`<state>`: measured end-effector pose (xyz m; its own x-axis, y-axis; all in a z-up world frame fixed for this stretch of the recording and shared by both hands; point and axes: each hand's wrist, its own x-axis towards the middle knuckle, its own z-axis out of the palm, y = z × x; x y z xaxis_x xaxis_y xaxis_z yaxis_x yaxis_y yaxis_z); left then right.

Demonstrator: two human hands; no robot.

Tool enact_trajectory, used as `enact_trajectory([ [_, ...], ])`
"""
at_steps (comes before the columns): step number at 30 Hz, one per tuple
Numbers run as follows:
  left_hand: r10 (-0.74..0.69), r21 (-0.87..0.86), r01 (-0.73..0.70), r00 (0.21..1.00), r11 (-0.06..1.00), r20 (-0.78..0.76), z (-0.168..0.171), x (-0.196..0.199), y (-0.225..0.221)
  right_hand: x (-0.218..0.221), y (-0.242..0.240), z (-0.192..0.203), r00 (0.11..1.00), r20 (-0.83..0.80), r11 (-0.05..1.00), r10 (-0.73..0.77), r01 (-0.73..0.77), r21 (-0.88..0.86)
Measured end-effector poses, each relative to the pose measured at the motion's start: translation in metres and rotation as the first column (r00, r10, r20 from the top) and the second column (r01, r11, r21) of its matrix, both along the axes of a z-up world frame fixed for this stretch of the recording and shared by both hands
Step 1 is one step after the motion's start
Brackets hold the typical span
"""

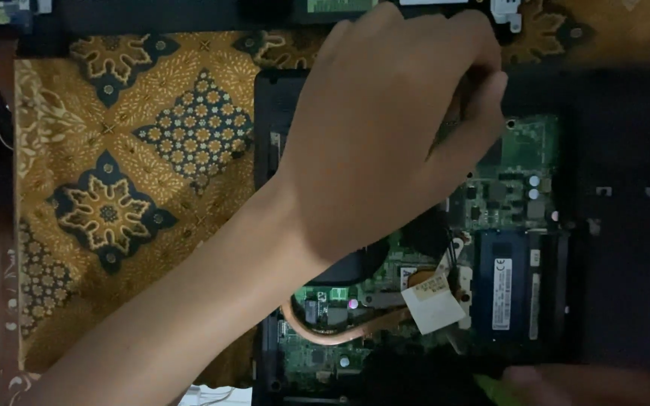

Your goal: Disconnecting and reconnecting internal ribbon cables and components on a laptop motherboard using a screwdriver.

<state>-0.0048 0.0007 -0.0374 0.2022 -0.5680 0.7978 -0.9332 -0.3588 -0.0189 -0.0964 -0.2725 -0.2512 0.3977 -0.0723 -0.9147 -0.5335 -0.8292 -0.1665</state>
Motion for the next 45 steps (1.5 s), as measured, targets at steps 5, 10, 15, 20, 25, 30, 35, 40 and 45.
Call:
enact_trajectory([
  [5, -0.086, 0.002, 0.086, 0.996, 0.996, -0.006, 0.003, 0.003, 0.000, -0.002, 0.022, 0.009, 0.953, -0.291, 0.996, -0.080, 0.064, -0.064],
  [10, -0.067, -0.014, 0.067, 0.997, 0.998, -0.025, 0.007, 0.001, 0.000, -0.025, 0.038, 0.057, 0.971, -0.188, 0.988, 0.147, -0.153, -0.018],
  [15, -0.108, -0.052, 0.103, 0.990, 0.993, -0.091, 0.016, 0.003, -0.001, -0.070, 0.033, 0.106, 0.835, 0.466, 0.880, 0.292, -0.425, 0.211],
  [20, -0.056, -0.043, 0.051, 0.988, 0.998, -0.141, 0.030, 0.003, 0.001, -0.118, 0.114, 0.225, -0.151, 0.986, 0.939, -0.065, -0.344, 0.009],
  [25, -0.032, -0.020, 0.029, 0.984, 0.999, -0.174, 0.058, 0.001, 0.010, -0.129, 0.098, 0.205, 0.113, 0.898, 0.828, -0.426, -0.350, 0.437],
  [30, 0.033, 0.052, -0.016, 0.937, 0.999, -0.348, 0.075, 0.007, 0.018, -0.117, 0.117, 0.310, -0.225, 0.966, 0.927, -0.128, -0.373, 0.036],
  [35, 0.123, 0.183, -0.040, 0.874, 0.982, -0.470, 0.086, 0.012, 0.012, -0.108, 0.109, 0.318, -0.161, 0.977, 0.933, -0.143, -0.352, 0.078],
  [40, 0.157, 0.218, -0.046, 0.837, 0.975, -0.524, 0.088, 0.014, 0.010, -0.103, 0.140, 0.351, 0.193, 0.921, 0.844, -0.339, -0.371, 0.388],
  [45, 0.163, 0.205, -0.055, 0.814, 0.977, -0.557, 0.086, 0.016, 0.012, -0.103, 0.170, 0.341, 0.116, 0.696, 0.621, -0.708, -0.367, 0.693],
])
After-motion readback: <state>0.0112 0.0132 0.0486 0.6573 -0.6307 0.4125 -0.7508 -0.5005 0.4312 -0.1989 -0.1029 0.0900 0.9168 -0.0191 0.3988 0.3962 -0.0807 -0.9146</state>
